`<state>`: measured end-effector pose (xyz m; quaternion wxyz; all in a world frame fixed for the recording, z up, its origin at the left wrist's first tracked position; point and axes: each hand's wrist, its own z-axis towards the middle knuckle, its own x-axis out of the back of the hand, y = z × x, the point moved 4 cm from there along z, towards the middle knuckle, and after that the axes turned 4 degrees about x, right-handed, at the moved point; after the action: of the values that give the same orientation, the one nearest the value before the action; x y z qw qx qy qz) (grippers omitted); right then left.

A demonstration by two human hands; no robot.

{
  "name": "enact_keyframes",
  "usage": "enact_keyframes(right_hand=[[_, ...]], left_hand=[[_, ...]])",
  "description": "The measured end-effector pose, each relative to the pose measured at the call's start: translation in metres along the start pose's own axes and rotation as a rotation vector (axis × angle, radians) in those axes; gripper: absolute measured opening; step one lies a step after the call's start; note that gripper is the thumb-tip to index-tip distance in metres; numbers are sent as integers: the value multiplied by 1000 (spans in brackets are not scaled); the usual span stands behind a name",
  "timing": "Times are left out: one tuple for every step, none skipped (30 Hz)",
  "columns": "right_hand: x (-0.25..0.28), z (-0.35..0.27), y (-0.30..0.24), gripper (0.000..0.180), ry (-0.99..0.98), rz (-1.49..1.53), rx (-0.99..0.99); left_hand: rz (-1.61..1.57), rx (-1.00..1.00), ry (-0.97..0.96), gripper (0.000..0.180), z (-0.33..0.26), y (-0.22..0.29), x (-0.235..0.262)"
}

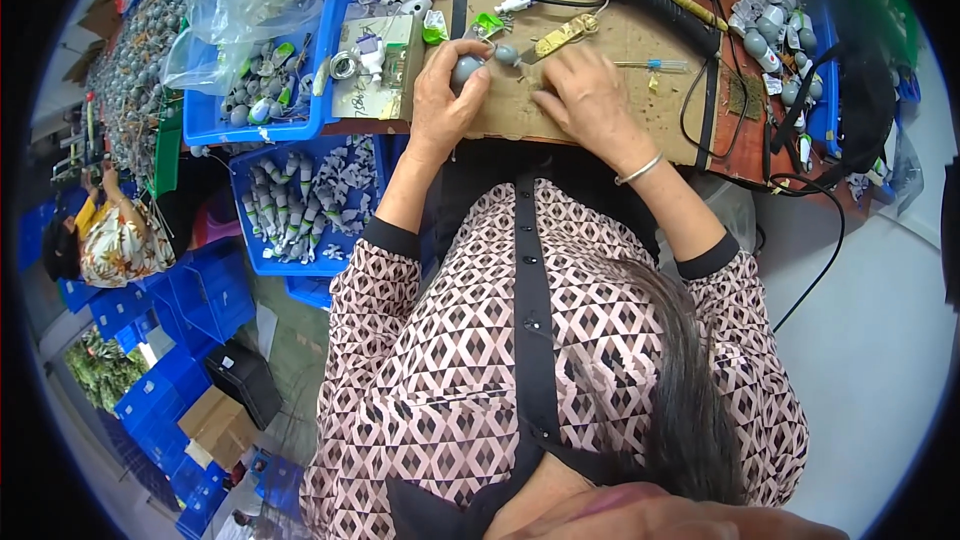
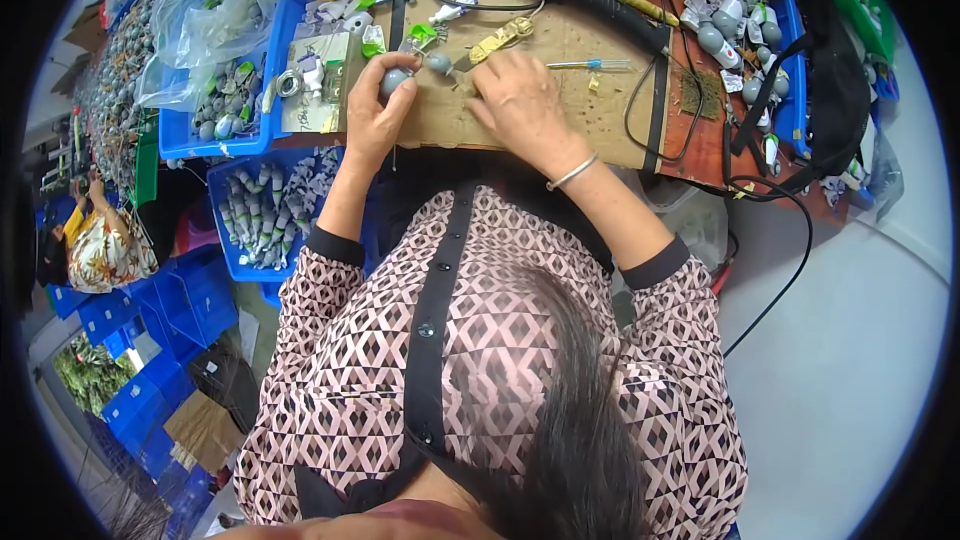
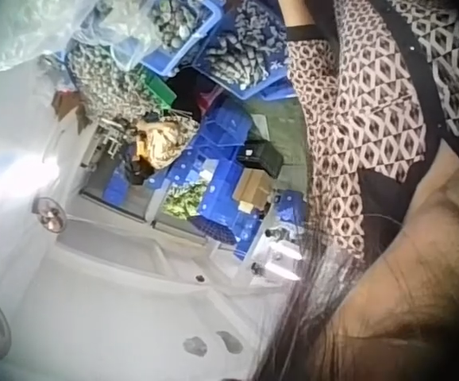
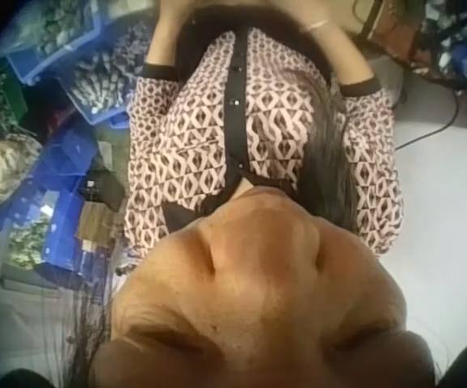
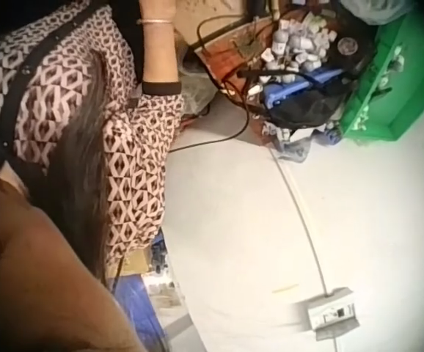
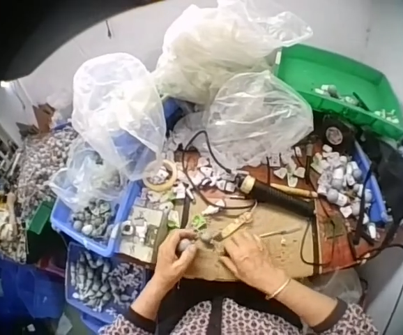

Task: Assembling internal and external components of LED light bulbs on a workshop table.

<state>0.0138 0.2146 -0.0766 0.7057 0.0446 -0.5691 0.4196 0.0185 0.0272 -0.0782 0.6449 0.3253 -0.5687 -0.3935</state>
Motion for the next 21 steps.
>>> enact_keyframes(right_hand=[[0, -2, -1, 24, 11, 47, -23], [-1, -2, 0, 24, 11, 52, -23], [1, -1, 6, 23, 45, 158, -66], [2, 0, 11, 23, 81, 262, -114], [3, 2, 14, 22, 147, 372, -121], [5, 3, 12, 22, 148, 373, -127], [5, 7, 12, 22, 107, 508, -177], [5, 9, 11, 23, 65, 642, -226], [6, 12, 9, 23, 61, 645, -193], [6, 12, 9, 23, 60, 646, -193], [5, 13, 10, 23, 48, 667, -219], [4, 13, 11, 23, 36, 688, -245], [1, 13, 13, 23, 34, 689, -245], [-2, 13, 15, 22, 48, 658, -231], [-3, 13, 15, 21, 61, 626, -217], [-3, 13, 14, 21, 58, 628, -216], [-3, 13, 13, 20, 44, 657, -250], [-3, 14, 13, 20, 30, 686, -284], [-4, 13, 12, 20, 29, 685, -284], [-8, 11, 13, 20, 8, 767, -350], [-12, 10, 13, 19, -12, 849, -416]], left_hand=[[3, 3, 0, 21, -2, 2, 1], [-30, 26, -21, 21, -5, 3, 1], [-63, 48, -43, 20, -6, 5, 0], [-62, 50, -49, 20, -8, 8, -1], [-77, 57, -72, 20, -9, 11, -3], [-93, 64, -95, 20, -10, 12, -5], [-94, 65, -99, 20, -9, 12, -6], [-97, 53, -122, 20, -9, 13, -8], [-102, 41, -144, 20, -10, 14, -10], [-102, 42, -144, 20, -10, 15, -11], [-76, 22, -158, 20, -9, 17, -13], [-50, 3, -172, 20, -9, 19, -14], [-38, -15, -173, 19, -9, 21, -15], [-39, -14, -172, 19, -8, 22, -15], [-13, -20, -160, 18, -8, 24, -15], [15, -25, -145, 18, -9, 25, -14], [16, -22, -142, 18, -9, 25, -14], [28, -28, -114, 17, -8, 25, -14], [38, -35, -87, 17, -8, 25, -15], [37, -34, -86, 17, -7, 26, -17], [86, -56, -37, 15, -7, 29, -16]])
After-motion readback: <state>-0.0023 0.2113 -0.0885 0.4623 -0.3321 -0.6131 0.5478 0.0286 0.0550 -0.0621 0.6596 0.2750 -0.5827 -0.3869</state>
